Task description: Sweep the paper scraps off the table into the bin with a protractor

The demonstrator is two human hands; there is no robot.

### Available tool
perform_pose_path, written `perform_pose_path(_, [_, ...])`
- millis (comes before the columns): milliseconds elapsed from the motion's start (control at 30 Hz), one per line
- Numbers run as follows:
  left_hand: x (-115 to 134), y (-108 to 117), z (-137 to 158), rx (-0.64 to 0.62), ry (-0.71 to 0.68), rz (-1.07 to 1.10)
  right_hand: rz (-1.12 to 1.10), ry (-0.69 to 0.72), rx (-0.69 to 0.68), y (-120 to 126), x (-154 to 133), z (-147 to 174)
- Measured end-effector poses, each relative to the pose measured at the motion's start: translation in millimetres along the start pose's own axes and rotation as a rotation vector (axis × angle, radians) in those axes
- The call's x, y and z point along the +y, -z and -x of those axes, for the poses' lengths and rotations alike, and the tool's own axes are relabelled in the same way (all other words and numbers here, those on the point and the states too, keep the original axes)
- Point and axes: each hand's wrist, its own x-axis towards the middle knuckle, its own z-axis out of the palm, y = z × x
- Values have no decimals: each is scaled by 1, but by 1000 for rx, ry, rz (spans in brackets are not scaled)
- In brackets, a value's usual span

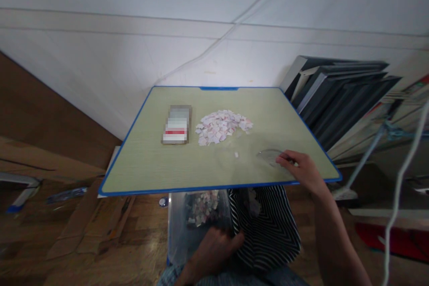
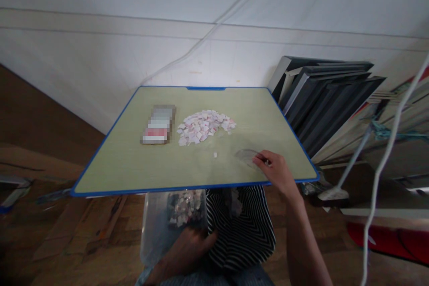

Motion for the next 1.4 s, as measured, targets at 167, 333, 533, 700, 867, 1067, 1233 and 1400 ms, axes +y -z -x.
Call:
perform_pose_path(167, [0, -2, 0, 14, 3, 0, 28, -60, 19, 2, 16, 10])
perform_pose_path(333, [0, -4, 0, 11, 8, -2, -24, 1, -53, -20, -7, 5])
perform_pose_path(533, [0, -1, 0, 9, 1, -2, -39, 115, -102, -49, -40, -6])
perform_pose_path(700, [0, -1, -1, -8, 0, -3, -48, 166, -156, -76, -66, -12])
perform_pose_path(867, [0, -4, -1, 15, 7, -12, -70, 246, -203, -105, -94, -21])
perform_pose_path(1067, [0, -3, -1, 21, 1, -17, -126, 368, -272, -109, -110, -30])
perform_pose_path(1233, [1, -1, -1, 5, 7, -17, -176, 477, -277, -57, -73, -27])
perform_pose_path(1400, [1, -3, -1, 13, -3, -33, -81, 448, -348, -9, -21, -8])
